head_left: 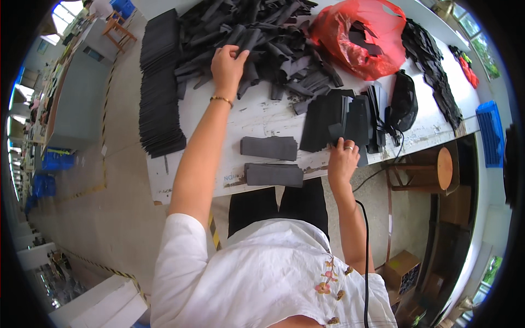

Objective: Manually matching and assembling black foam or rubber strips at a workbench.

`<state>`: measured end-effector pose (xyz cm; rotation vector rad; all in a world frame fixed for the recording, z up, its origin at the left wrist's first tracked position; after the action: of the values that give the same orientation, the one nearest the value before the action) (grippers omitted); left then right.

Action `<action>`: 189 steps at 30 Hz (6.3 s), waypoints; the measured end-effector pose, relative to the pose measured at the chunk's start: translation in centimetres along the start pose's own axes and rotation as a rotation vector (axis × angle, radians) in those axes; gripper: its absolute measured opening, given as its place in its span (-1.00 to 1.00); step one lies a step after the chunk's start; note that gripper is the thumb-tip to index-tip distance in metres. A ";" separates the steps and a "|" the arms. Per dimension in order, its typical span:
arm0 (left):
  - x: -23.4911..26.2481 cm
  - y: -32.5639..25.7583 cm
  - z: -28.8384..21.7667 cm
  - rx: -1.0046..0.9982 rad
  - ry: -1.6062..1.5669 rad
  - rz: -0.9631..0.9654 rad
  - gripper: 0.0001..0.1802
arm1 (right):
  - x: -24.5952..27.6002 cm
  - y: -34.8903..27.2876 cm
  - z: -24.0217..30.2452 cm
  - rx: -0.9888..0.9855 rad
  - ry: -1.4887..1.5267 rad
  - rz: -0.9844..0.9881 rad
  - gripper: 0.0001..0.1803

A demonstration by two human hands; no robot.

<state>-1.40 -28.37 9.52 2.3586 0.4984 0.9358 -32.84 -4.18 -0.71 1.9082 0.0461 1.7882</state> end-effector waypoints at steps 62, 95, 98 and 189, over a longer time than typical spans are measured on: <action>2.3 -21.5 -5.2 1.074 -1.423 0.308 -0.75 | 16.1 -0.2 10.1 0.526 0.668 -0.067 -0.67; 3.4 -23.3 -10.5 0.900 -1.634 0.149 -0.69 | 13.0 -2.4 12.4 0.460 1.000 0.303 -0.65; 3.5 -22.4 -10.0 0.972 -1.607 0.170 -0.66 | 12.5 -2.2 12.2 0.516 1.001 0.290 -0.68; -14.0 -14.1 -5.9 -0.112 -0.170 0.652 -0.77 | -0.4 -0.4 2.3 0.185 0.082 0.095 -0.89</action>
<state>-17.15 -22.52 -2.65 2.5000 -0.4114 0.9798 -30.61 -4.76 -1.21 1.9923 0.1577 1.9866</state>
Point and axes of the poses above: each hand's wrist, its own y-axis towards the middle knuckle, its own x-axis out of the back of the hand, z = x × y, the point moved 9 cm from there along y, towards the middle knuckle, and after that the axes turned 5 degrees about -x, right-handed, at the moved point
